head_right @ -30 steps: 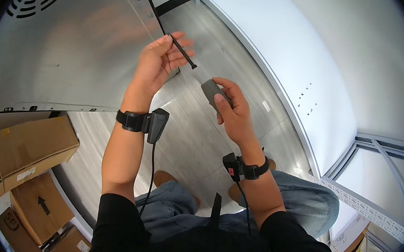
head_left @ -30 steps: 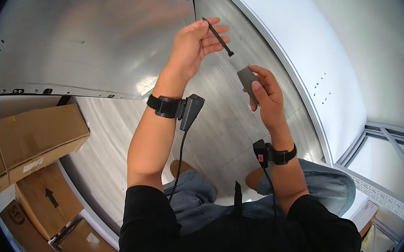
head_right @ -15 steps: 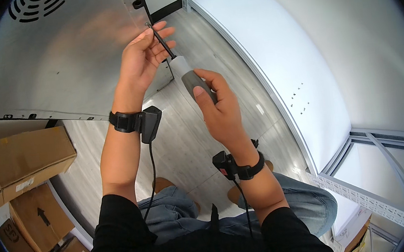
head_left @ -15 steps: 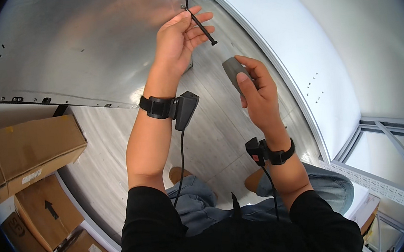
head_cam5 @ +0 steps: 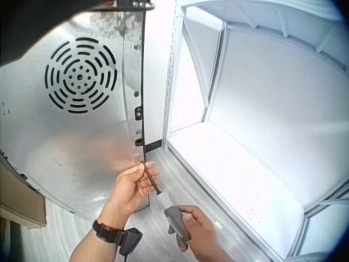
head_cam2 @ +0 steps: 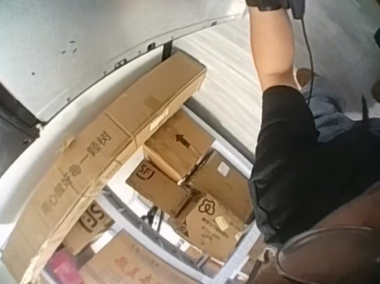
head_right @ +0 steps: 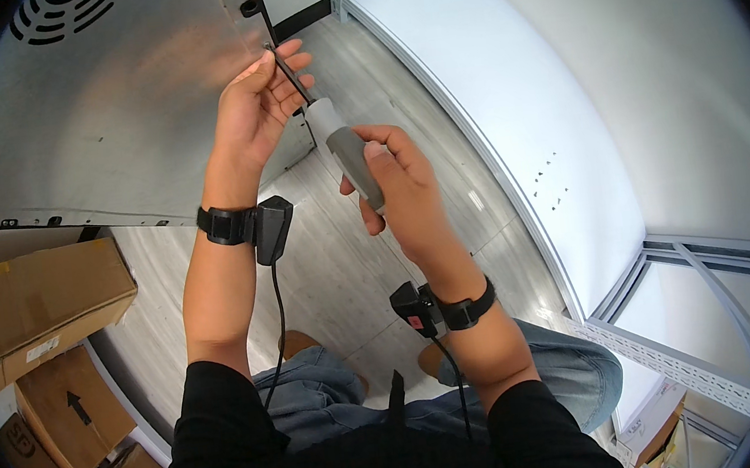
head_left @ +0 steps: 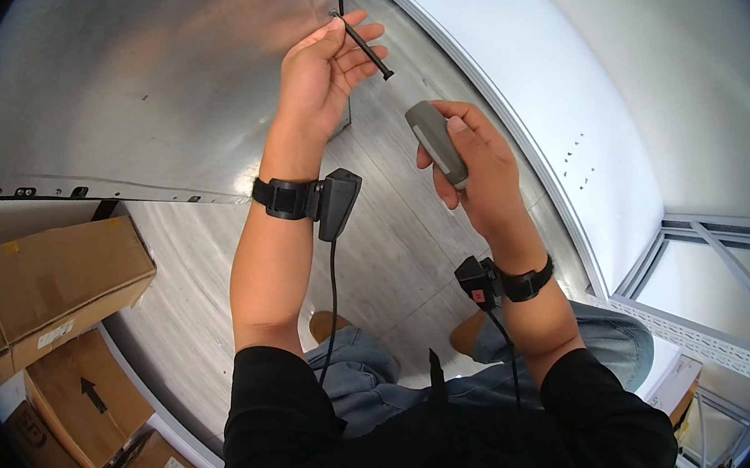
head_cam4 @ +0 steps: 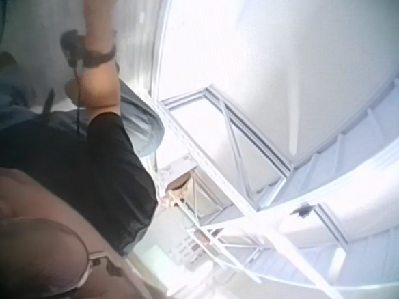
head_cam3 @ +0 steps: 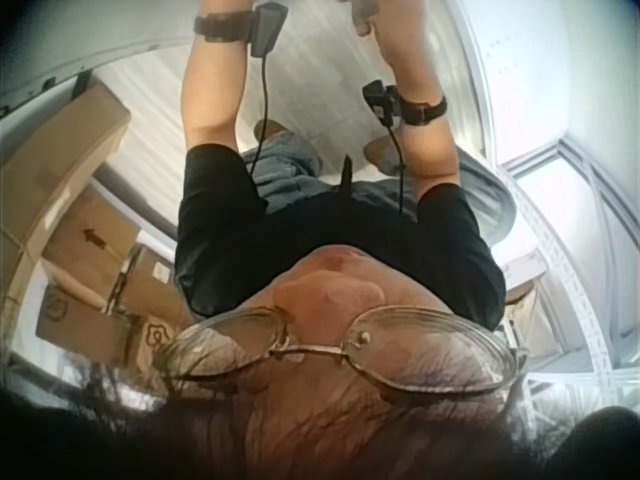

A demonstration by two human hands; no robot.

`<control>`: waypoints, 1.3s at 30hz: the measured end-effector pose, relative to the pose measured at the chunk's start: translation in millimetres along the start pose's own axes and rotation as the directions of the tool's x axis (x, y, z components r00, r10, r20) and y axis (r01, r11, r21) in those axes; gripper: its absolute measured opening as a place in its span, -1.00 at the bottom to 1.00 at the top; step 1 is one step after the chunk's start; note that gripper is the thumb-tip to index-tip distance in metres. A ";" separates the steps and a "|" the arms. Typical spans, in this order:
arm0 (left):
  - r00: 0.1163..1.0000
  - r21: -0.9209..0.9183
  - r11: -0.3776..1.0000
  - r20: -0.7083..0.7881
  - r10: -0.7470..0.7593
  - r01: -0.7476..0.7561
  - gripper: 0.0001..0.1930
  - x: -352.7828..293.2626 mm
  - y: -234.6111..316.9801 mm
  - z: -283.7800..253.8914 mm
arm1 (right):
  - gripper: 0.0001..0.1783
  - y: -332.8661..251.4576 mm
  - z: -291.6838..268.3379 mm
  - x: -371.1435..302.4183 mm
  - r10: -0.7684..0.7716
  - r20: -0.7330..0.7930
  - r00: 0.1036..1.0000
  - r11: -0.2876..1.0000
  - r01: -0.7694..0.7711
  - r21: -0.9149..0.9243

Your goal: The person uses a screwdriver to fasten screws into a white metal panel, then wipes the surface of a black electronic device with a blue cloth.

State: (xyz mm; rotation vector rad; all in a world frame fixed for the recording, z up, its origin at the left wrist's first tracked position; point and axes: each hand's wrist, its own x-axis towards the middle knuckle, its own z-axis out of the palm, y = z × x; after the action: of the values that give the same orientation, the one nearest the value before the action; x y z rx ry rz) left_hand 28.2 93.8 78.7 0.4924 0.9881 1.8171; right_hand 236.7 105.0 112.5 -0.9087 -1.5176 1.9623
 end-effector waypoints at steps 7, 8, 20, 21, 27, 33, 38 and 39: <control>1.000 0.032 0.999 -0.009 0.014 -0.014 -0.71 -6.4 -0.9 2.9 | -0.60 -1.3 -3.7 0.7 0.130 0.090 0.987 0.967 -0.146 0.210; 1.000 0.038 0.999 -0.021 0.010 -0.009 -0.73 -6.3 -0.8 3.2 | -0.61 0.4 -1.7 -2.1 0.076 0.023 0.997 0.994 -0.078 0.081; 0.999 -0.029 0.999 -0.049 0.019 -0.021 -0.76 -9.0 0.3 3.3 | -0.59 1.8 5.5 -6.2 0.166 0.117 0.979 0.953 -0.190 0.237; 0.999 -0.049 0.998 -0.037 0.022 -0.024 -0.76 -9.8 2.0 5.5 | -0.53 3.6 4.1 -4.9 0.186 0.150 0.971 0.933 -0.223 0.282; 0.997 -0.016 0.999 -0.069 0.043 -0.044 -0.75 -5.8 -3.5 4.8 | -0.50 2.5 3.9 -11.0 0.161 0.111 0.981 0.985 -0.166 0.039; 0.994 0.007 0.998 -0.096 0.056 -0.055 -0.75 -4.9 -6.1 7.4 | -0.57 15.6 4.0 -8.5 -0.076 -0.011 0.997 0.966 0.071 -0.247; 0.994 0.015 0.998 -0.091 0.058 -0.057 -0.73 -6.4 -5.6 9.0 | -0.62 10.5 -0.3 -9.9 0.008 0.061 0.998 0.996 -0.002 -0.087; 0.994 0.018 0.998 -0.093 0.062 -0.061 -0.73 -7.1 -5.4 8.7 | -0.62 12.3 -0.8 -9.5 0.005 0.065 0.998 0.997 0.001 -0.083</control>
State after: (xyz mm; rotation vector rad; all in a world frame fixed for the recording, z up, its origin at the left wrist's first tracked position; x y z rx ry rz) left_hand 40.5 92.1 80.1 0.4551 1.0612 1.9033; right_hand 243.7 95.4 102.4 -0.8883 -1.6459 1.9607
